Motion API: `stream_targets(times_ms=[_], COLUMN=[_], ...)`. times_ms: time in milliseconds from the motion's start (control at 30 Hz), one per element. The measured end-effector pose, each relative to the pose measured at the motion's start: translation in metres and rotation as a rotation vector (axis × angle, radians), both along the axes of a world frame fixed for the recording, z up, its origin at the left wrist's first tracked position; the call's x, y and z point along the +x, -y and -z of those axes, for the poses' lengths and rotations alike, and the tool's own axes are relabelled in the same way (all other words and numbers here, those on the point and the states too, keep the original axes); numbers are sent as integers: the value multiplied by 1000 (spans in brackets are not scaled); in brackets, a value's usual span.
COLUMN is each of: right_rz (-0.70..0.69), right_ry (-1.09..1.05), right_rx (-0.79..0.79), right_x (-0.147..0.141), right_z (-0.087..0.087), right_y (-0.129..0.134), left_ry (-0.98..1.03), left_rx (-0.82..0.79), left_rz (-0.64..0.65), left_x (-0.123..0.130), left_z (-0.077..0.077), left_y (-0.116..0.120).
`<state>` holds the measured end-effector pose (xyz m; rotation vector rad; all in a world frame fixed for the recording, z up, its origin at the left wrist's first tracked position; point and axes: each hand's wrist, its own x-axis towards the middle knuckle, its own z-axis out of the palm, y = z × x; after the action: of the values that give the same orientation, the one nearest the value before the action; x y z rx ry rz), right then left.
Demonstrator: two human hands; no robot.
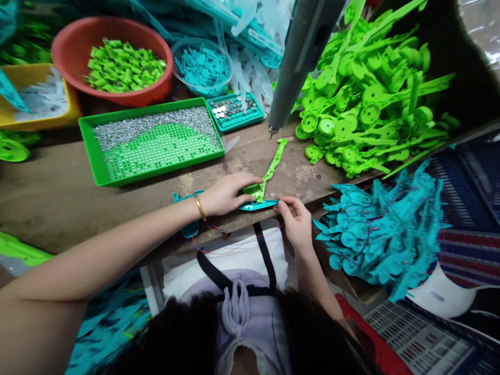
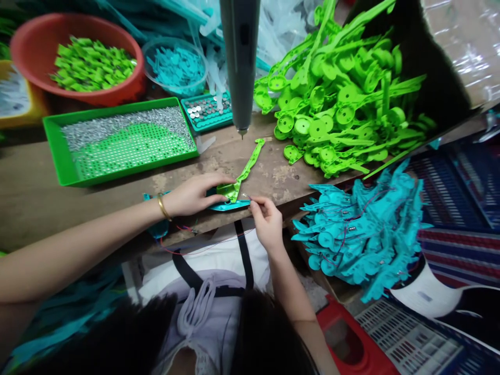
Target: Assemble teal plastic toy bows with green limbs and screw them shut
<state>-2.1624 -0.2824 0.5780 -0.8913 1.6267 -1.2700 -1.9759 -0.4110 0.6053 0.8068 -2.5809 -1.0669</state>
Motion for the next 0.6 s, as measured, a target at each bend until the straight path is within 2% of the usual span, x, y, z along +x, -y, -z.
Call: stream_targets(times_ms=[167,233,367,467,533,600], right_rz=[-145,-186,-215,-186,-115,-19], right_ry=[-332,-198,271,288,113,-112], right_rx=[-44,6,64,-36,-176,-295], right_x=[-11,-14,-9,0,6,8], right_z=[-17,-25,-34,-33,-31,-27], right_y=[-11,-16,-15,0,15,31], left_ry=[50,98,104,-122,-257,-309], left_rx=[11,25,62,298,519,637], left_rz=[59,62,69,5,-101,-247], left_x=[4,6,7,-5,-17,-29], left_z=[-3,-8,-29,-47,-52,-50], left_y=[5,7,3,-6,-12,-13])
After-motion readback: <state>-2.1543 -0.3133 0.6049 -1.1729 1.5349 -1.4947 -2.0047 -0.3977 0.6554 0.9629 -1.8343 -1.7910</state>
